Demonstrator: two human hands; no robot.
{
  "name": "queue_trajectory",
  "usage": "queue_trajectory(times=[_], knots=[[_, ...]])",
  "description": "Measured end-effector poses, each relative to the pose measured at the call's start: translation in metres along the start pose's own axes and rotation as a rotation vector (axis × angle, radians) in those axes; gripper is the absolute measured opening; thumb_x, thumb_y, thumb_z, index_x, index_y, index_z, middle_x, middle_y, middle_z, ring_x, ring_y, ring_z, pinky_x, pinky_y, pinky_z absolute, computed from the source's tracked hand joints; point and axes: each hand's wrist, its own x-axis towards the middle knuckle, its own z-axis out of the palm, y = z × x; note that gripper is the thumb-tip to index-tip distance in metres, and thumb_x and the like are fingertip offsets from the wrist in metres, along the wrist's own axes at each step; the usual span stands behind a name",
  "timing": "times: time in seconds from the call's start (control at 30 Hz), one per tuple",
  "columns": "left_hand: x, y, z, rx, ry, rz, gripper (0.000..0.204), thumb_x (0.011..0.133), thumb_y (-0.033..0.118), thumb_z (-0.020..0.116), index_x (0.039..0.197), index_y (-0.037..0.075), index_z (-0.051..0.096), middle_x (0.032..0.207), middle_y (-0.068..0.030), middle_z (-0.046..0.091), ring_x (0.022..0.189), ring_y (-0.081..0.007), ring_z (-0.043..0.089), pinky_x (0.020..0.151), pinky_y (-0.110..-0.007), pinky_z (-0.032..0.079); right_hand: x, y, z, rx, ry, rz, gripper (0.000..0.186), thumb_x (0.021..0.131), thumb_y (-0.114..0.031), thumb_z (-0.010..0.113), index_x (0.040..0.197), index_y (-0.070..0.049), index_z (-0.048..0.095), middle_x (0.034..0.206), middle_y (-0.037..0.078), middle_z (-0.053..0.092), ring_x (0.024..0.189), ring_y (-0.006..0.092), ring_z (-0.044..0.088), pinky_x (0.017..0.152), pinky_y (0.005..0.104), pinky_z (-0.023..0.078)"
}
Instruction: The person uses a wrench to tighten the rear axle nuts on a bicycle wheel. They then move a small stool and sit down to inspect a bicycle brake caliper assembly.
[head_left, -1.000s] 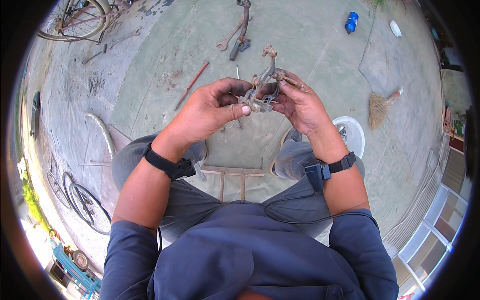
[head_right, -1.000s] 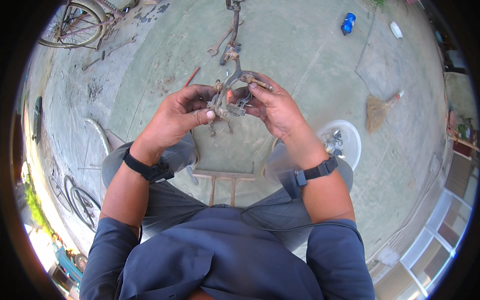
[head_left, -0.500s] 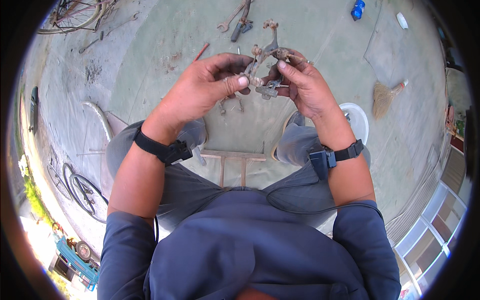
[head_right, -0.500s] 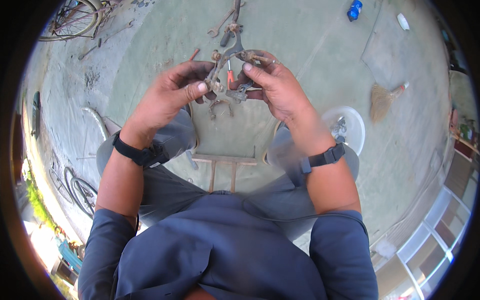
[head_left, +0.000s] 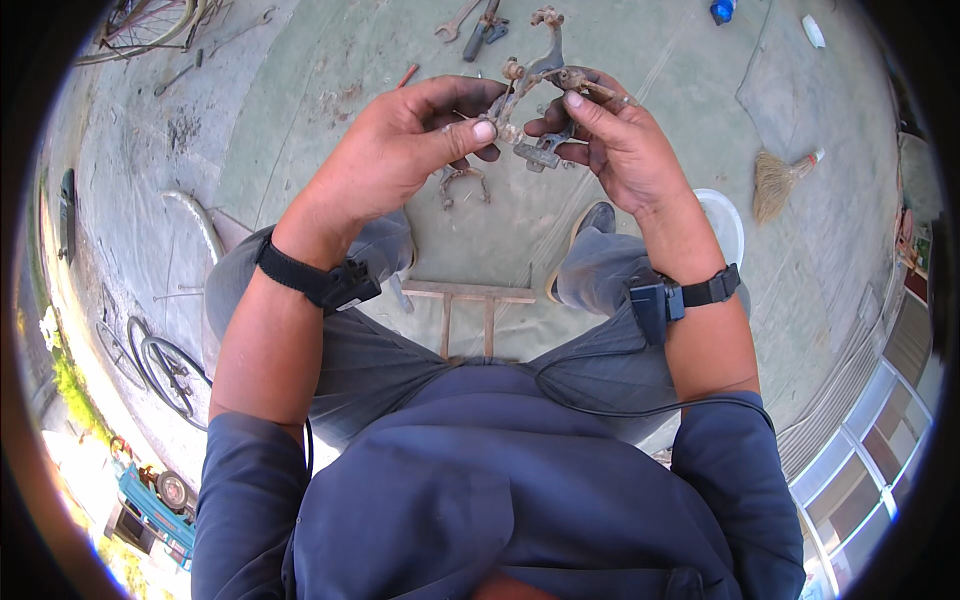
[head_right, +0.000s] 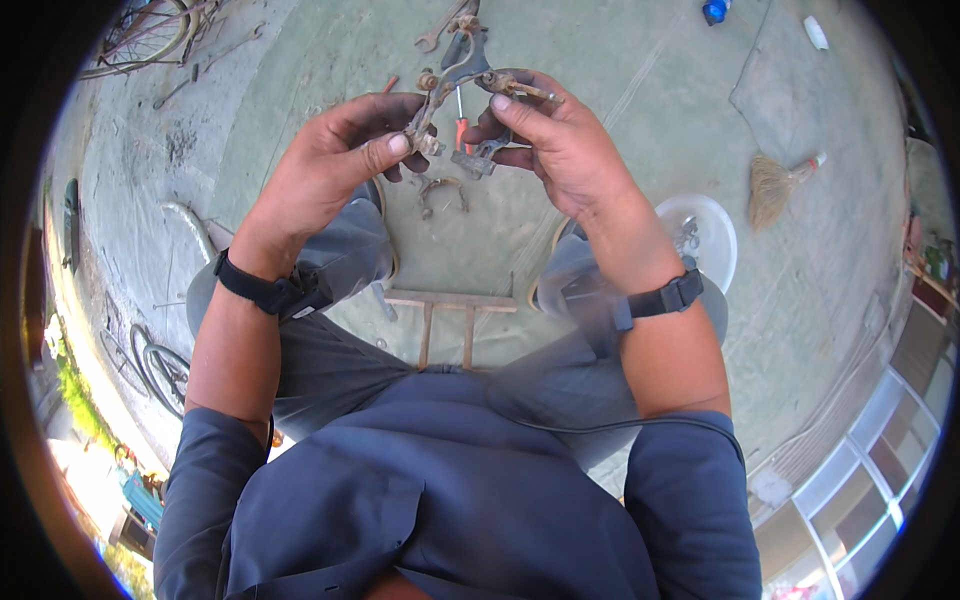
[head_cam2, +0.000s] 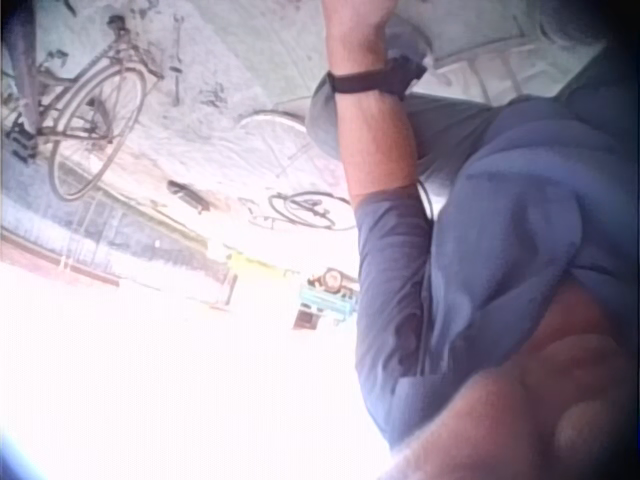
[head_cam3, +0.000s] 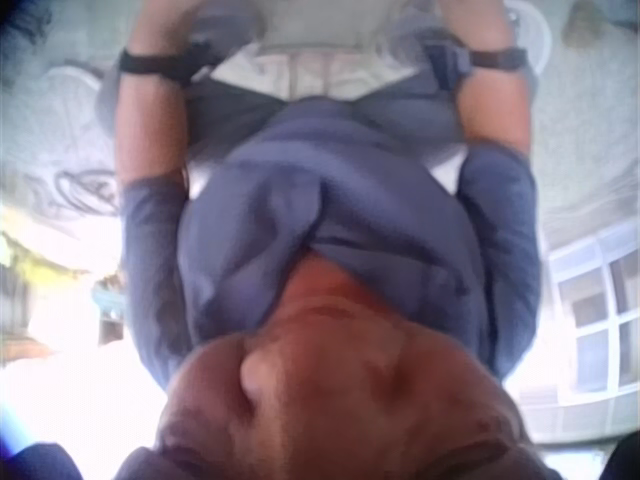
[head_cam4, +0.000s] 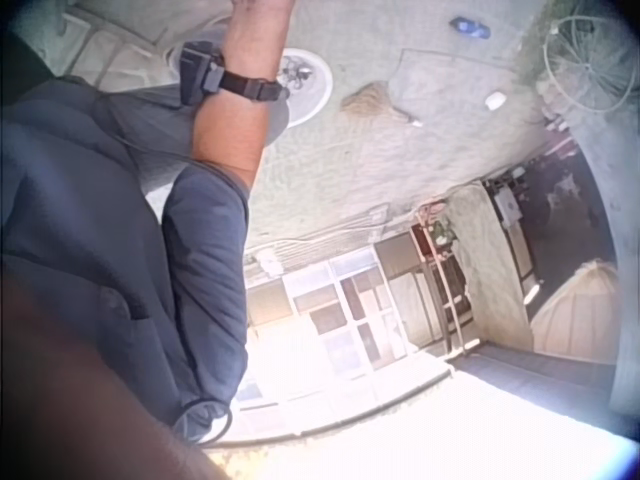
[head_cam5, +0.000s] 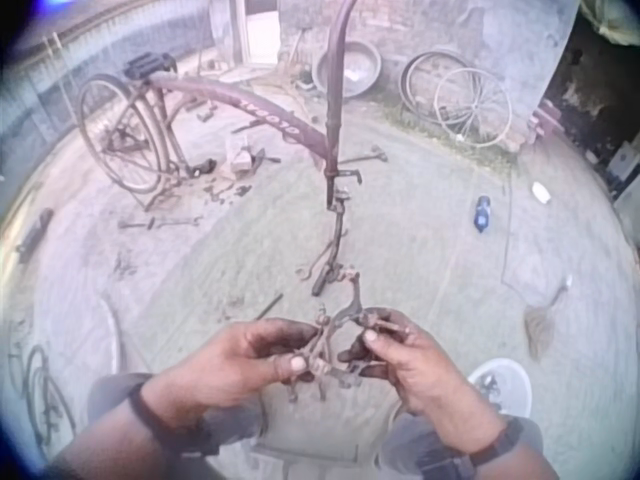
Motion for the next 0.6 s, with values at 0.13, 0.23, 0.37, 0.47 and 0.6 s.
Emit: queue_trajectory(times=[0.13,0.23,0.37,0.47,0.6], knots=[[-0.0012,0.0014,0.0006,0.007,0.004,-0.011,0.041,0.097,0.020,0.067,0.131,-0.002,0.060,0.106,-0.0058,0.069,0.093,-0.0155,0.066,0.076,-0.029,0.049,0.0005,0.0011,-0.0001,-0.006,0.005,-0.006,0.028,0.099,-0.023,0.064,0.123,-0.011,0.059,0.094,0.007,0.072,0.093,0.0195,0.070,0.075,0.0321,0.053],[-0.0003,0.0029,-0.0015,0.013,-0.017,-0.024,0.045,0.096,0.019,0.069,0.133,-0.004,0.057,0.111,-0.0077,0.069,0.097,-0.0145,0.066,0.081,-0.029,0.053,0.0014,0.0022,-0.0005,-0.008,0.006,-0.008,0.028,0.099,-0.023,0.065,0.123,-0.011,0.059,0.094,0.006,0.072,0.093,0.0194,0.070,0.075,0.0321,0.053],[-0.0006,0.0018,-0.0003,-0.005,-0.019,-0.026,0.045,0.096,0.020,0.069,0.133,-0.004,0.057,0.109,-0.0074,0.069,0.095,-0.0139,0.066,0.080,-0.029,0.053,0.0016,0.0033,-0.0007,-0.018,0.011,-0.006,0.029,0.098,-0.023,0.065,0.123,-0.011,0.059,0.095,0.006,0.072,0.093,0.0192,0.070,0.075,0.0323,0.053],[-0.0001,0.0014,0.0000,0.000,-0.016,-0.033,0.046,0.096,0.021,0.069,0.133,-0.004,0.057,0.108,-0.0072,0.069,0.095,-0.0135,0.066,0.080,-0.029,0.053,0.0019,0.0030,-0.0006,-0.023,0.007,-0.008,0.028,0.098,-0.023,0.066,0.122,-0.010,0.059,0.097,0.006,0.072,0.093,0.0191,0.071,0.077,0.0329,0.053],[0.0000,0.0012,0.0002,0.012,-0.017,-0.038,0.048,0.096,0.022,0.070,0.133,-0.004,0.057,0.108,-0.0074,0.069,0.095,-0.0132,0.066,0.080,-0.029,0.053,0.0014,0.0026,-0.0007,-0.026,-0.001,0.002,0.029,0.098,-0.024,0.066,0.122,-0.010,0.059,0.100,0.006,0.072,0.094,0.0188,0.071,0.078,0.0339,0.054]])
